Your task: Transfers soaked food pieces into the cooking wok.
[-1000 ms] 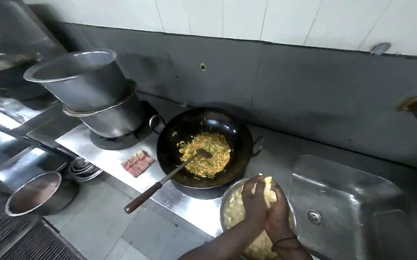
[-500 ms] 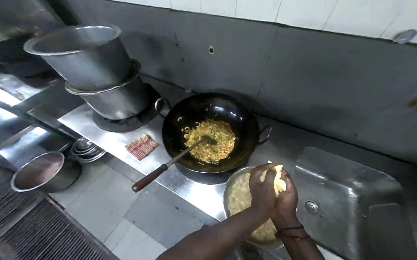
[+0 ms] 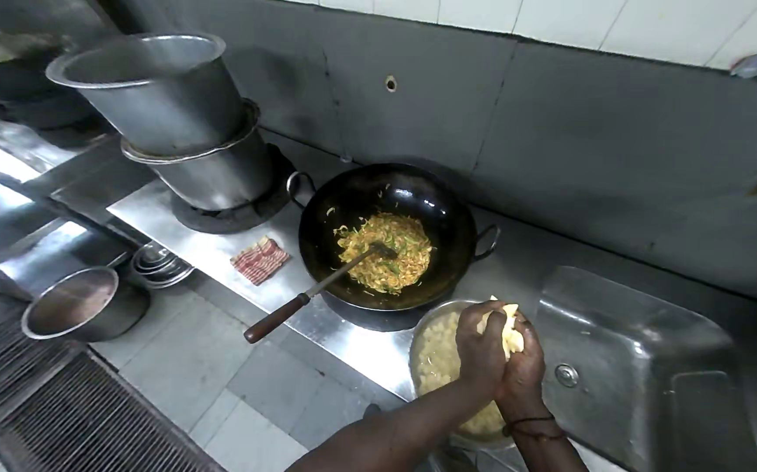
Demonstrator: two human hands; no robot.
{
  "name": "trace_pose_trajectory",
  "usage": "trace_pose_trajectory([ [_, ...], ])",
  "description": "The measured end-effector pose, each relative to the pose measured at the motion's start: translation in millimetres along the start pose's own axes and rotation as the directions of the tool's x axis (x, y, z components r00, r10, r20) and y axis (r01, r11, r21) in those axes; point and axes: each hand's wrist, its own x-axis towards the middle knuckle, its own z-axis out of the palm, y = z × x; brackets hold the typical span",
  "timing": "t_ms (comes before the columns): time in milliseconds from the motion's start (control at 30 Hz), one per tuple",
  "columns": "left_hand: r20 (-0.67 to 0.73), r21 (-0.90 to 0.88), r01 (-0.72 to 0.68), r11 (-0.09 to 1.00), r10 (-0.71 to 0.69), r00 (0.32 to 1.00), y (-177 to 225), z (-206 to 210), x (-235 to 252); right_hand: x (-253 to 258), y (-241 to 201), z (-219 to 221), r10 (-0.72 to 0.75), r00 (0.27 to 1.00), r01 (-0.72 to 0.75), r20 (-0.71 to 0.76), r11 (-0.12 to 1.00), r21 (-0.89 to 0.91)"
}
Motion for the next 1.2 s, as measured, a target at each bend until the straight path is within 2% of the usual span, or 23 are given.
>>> trace_pose_trajectory([
  [533, -0.01, -0.023, -0.014, 1.0, 0.014, 1.0, -1, -8, 4, -1, 5, 8, 0.01, 1.0, -0.009, -0.007, 0.999, 0.03],
  [733, -0.039, -0.008, 0.007, 1.0, -0.008, 0.999, 9, -20, 14, 2, 10, 27, 0.028, 0.999, -0.028, 0.025, 1.0, -0.014],
  [867, -0.068, 0.001, -0.016, 1.0, 0.016, 0.998, 30, -45, 35, 10, 22, 55, 0.047, 0.988, -0.032, 0.148, 0.994, -0.105],
  [1033, -0.206, -0.097, -0.047, 0.994, 0.026, 0.978, 52, -89, 94, 31, 47, 121, 0.121, 0.962, -0.066, 0.245, 0.974, -0.219],
  [1100, -0.2, -0.047, 0.015, 0.999, -0.024, 0.98, 55, -117, 116, 41, 61, 140, 0.185, 0.948, -0.091, 0.26, 0.938, -0.336],
  [1200, -0.126, 0.176, 0.182, 0.967, -0.161, 0.979, 48, -162, 139, 66, 90, 157, 0.227, 0.944, -0.082, 0.24, 0.864, -0.497],
])
